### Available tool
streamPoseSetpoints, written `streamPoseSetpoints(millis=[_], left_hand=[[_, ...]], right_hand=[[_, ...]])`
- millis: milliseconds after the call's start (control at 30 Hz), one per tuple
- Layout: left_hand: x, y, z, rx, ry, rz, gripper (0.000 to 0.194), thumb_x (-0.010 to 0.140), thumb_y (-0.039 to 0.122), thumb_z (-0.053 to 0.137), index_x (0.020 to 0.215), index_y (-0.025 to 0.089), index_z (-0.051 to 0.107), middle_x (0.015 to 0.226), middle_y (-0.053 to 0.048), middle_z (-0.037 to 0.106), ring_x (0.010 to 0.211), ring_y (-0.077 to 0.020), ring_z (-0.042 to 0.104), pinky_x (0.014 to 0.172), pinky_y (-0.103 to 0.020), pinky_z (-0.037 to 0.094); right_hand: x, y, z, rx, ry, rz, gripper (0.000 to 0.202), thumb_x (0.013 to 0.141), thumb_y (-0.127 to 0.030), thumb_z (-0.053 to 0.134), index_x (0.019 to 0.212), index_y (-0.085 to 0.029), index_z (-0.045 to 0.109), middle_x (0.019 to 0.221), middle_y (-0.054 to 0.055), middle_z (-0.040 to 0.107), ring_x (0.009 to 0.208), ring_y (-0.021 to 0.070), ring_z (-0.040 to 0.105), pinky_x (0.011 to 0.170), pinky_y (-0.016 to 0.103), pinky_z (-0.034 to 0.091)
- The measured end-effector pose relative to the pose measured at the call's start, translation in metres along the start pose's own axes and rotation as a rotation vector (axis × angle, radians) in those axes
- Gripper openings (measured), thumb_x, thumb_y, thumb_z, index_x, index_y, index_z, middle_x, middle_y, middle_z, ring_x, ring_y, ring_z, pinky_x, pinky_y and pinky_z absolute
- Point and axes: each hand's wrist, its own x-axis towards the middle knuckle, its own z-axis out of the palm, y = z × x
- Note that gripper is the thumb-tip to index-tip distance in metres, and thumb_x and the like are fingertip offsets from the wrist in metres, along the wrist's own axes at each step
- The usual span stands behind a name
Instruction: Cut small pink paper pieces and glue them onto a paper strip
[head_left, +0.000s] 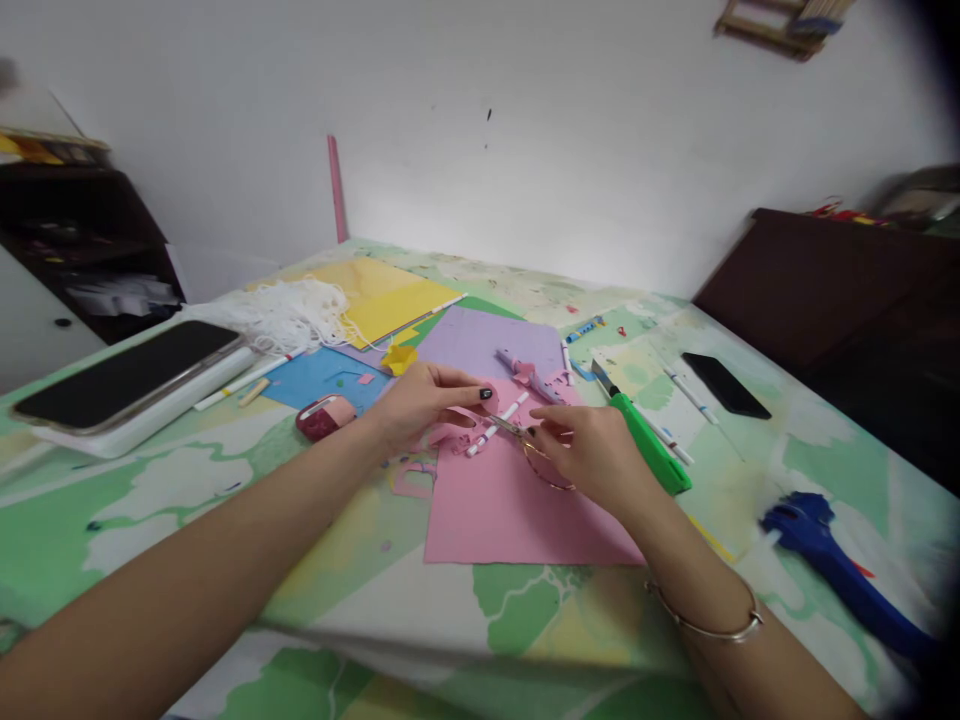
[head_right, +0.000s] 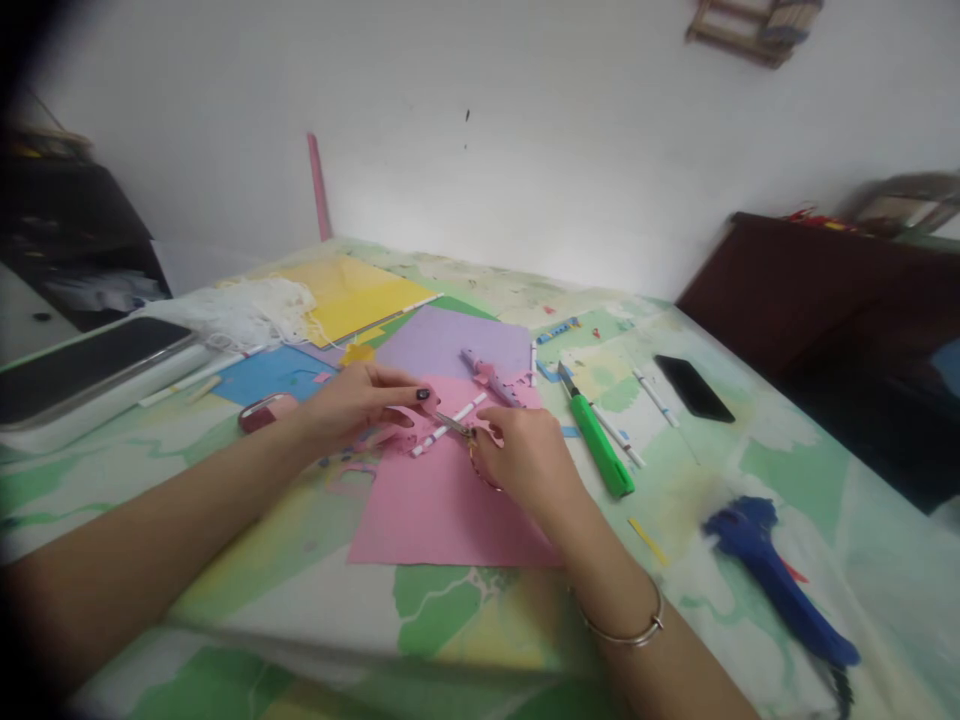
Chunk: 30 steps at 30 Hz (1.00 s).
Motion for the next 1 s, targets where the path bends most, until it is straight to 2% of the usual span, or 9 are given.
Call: streamPoseSetpoints(millis=[67, 133, 233, 333, 500, 600, 700, 800, 1000], left_hand=[[0.000, -0.003, 0.002, -0.018, -0.022, -0.004, 0.021, 0.066, 0.028, 0.075, 0.080, 0.011, 0.072, 0.079, -0.009, 0.071, 0.068, -0.0127, 0.063, 0.062, -0.023, 0.049], [-0.002, -0.005, 0.005, -0.030, -0.049, 0.000, 0.022, 0.066, 0.029, 0.075, 0.080, 0.012, 0.072, 0.079, -0.009, 0.070, 0.066, -0.0122, 0.062, 0.061, -0.022, 0.049], [-0.005, -0.008, 0.010, -0.029, -0.078, 0.030, 0.022, 0.067, 0.031, 0.075, 0.081, 0.014, 0.072, 0.080, -0.008, 0.070, 0.065, -0.0118, 0.061, 0.056, -0.021, 0.047], [-0.007, -0.010, 0.015, -0.017, -0.088, 0.051, 0.023, 0.067, 0.033, 0.074, 0.082, 0.015, 0.072, 0.078, -0.007, 0.069, 0.061, -0.0112, 0.059, 0.051, -0.021, 0.046], [-0.007, -0.012, 0.019, 0.025, -0.034, 0.137, 0.021, 0.065, 0.031, 0.074, 0.080, 0.016, 0.073, 0.073, -0.003, 0.067, 0.052, -0.0089, 0.054, 0.042, -0.018, 0.041], [-0.008, -0.011, 0.020, 0.019, 0.005, 0.187, 0.020, 0.063, 0.027, 0.075, 0.080, 0.017, 0.073, 0.077, -0.003, 0.069, 0.053, -0.0091, 0.056, 0.043, -0.019, 0.043], [-0.008, -0.009, 0.020, 0.056, 0.051, 0.202, 0.020, 0.064, 0.026, 0.074, 0.081, 0.016, 0.073, 0.076, -0.004, 0.070, 0.058, -0.0103, 0.059, 0.051, -0.019, 0.047], [-0.009, -0.007, 0.018, 0.078, 0.029, 0.216, 0.022, 0.067, 0.029, 0.073, 0.084, 0.015, 0.073, 0.078, -0.005, 0.071, 0.065, -0.0125, 0.062, 0.060, -0.021, 0.051], [-0.011, -0.006, 0.019, 0.087, 0.024, 0.235, 0.033, 0.068, 0.028, 0.072, 0.098, 0.015, 0.070, 0.090, -0.008, 0.070, 0.069, -0.0145, 0.064, 0.064, -0.025, 0.054]], right_hand=[[-0.001, -0.002, 0.007, 0.154, 0.076, 0.026, 0.014, 0.079, -0.020, 0.054, 0.077, -0.018, 0.068, 0.065, 0.003, 0.068, 0.058, 0.0146, 0.062, 0.059, 0.026, 0.044], [-0.002, -0.004, 0.014, 0.420, 0.076, 0.064, 0.015, 0.081, -0.025, 0.054, 0.081, -0.018, 0.067, 0.068, 0.003, 0.068, 0.060, 0.0143, 0.063, 0.059, 0.026, 0.047], [-0.001, -0.007, 0.021, 0.827, -0.006, 0.178, 0.019, 0.080, -0.035, 0.059, 0.082, -0.018, 0.065, 0.071, 0.004, 0.068, 0.065, 0.0151, 0.065, 0.062, 0.028, 0.052], [0.001, -0.010, 0.023, 1.091, -0.111, 0.325, 0.026, 0.075, -0.041, 0.065, 0.081, -0.016, 0.065, 0.069, 0.005, 0.068, 0.064, 0.0155, 0.066, 0.064, 0.029, 0.054], [0.003, -0.009, 0.024, 1.426, -0.204, 0.436, 0.025, 0.067, -0.031, 0.075, 0.084, -0.015, 0.065, 0.072, 0.005, 0.070, 0.065, 0.0145, 0.067, 0.065, 0.027, 0.054], [0.003, -0.008, 0.024, 1.492, -0.147, 0.432, 0.026, 0.061, -0.022, 0.079, 0.082, -0.016, 0.066, 0.075, 0.003, 0.069, 0.066, 0.0121, 0.066, 0.067, 0.025, 0.053], [0.003, -0.007, 0.022, 1.465, -0.064, 0.432, 0.026, 0.059, -0.021, 0.079, 0.081, -0.016, 0.066, 0.071, 0.002, 0.069, 0.063, 0.0111, 0.065, 0.066, 0.025, 0.052], [0.004, -0.005, 0.019, 1.390, -0.027, 0.398, 0.026, 0.060, -0.022, 0.079, 0.082, -0.016, 0.066, 0.070, 0.001, 0.069, 0.063, 0.0109, 0.065, 0.064, 0.024, 0.052], [0.004, -0.005, 0.019, 1.148, 0.059, 0.301, 0.023, 0.063, -0.026, 0.076, 0.081, -0.018, 0.066, 0.070, 0.002, 0.068, 0.064, 0.0134, 0.064, 0.059, 0.027, 0.051]])
